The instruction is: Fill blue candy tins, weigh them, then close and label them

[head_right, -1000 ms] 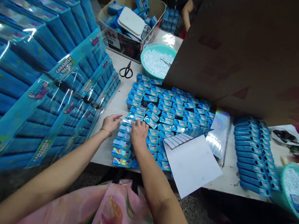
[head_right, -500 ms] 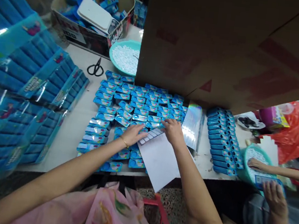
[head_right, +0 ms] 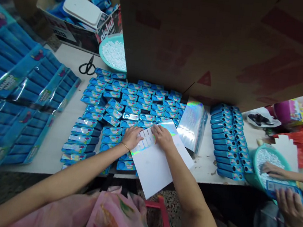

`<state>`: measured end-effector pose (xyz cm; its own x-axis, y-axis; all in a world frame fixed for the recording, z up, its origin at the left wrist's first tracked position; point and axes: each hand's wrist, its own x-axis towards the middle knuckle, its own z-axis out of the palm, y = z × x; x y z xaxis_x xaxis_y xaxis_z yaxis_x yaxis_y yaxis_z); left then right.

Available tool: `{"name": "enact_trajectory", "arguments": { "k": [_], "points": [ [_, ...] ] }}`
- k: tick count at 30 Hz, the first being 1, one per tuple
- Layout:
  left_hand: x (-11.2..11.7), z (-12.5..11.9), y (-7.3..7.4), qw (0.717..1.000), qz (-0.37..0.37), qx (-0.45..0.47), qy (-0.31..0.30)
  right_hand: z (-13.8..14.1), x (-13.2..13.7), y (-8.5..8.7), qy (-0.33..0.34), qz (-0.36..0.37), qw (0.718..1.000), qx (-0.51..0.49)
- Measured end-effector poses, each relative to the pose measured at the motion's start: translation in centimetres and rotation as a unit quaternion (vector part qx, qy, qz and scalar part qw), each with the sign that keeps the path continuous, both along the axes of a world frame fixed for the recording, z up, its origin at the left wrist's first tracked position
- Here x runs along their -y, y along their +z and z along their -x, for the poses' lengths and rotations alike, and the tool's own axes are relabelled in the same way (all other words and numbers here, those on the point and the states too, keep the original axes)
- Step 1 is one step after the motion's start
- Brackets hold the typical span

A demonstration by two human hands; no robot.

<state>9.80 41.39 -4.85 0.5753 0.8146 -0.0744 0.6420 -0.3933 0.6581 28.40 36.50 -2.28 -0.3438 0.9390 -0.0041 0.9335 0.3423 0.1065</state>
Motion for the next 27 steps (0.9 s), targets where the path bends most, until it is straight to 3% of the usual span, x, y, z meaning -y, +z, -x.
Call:
{"name": "enact_trajectory", "arguments": {
  "k": [6,8,10,16,21,27],
  "points": [
    [0.2,0.4,0.3,1.0,-0.025,0.0,0.002,2.1,1.5,4.6,-0.057,-0.04,0.998,-0.004],
    [0.0,0.7,0.4,1.0,-0.017,0.003,0.0,2.6,1.0,5.1,-0.079,-0.049,0.995,-0.019],
    [-0.2,0.9,0.4,1.0,-0.003,0.004,0.005,2.9,0.1,4.4,-0.084,-0.052,0.995,-0.022],
    [-0.2,1.1,0.3,1.0,0.009,0.02,0.0,2.5,-0.4,-0.3,-0.056,-0.02,0.998,0.02],
    [0.5,1.7,0.6,1.0,0.026,0.004,0.006,1.3,1.1,-1.8,-0.003,-0.039,0.999,-0.027],
    [1.2,2.5,0.3,0.997,0.061,0.049,0.028,-0.2,0.4,-4.3,-0.007,-0.056,0.992,-0.109]
  ]
}}
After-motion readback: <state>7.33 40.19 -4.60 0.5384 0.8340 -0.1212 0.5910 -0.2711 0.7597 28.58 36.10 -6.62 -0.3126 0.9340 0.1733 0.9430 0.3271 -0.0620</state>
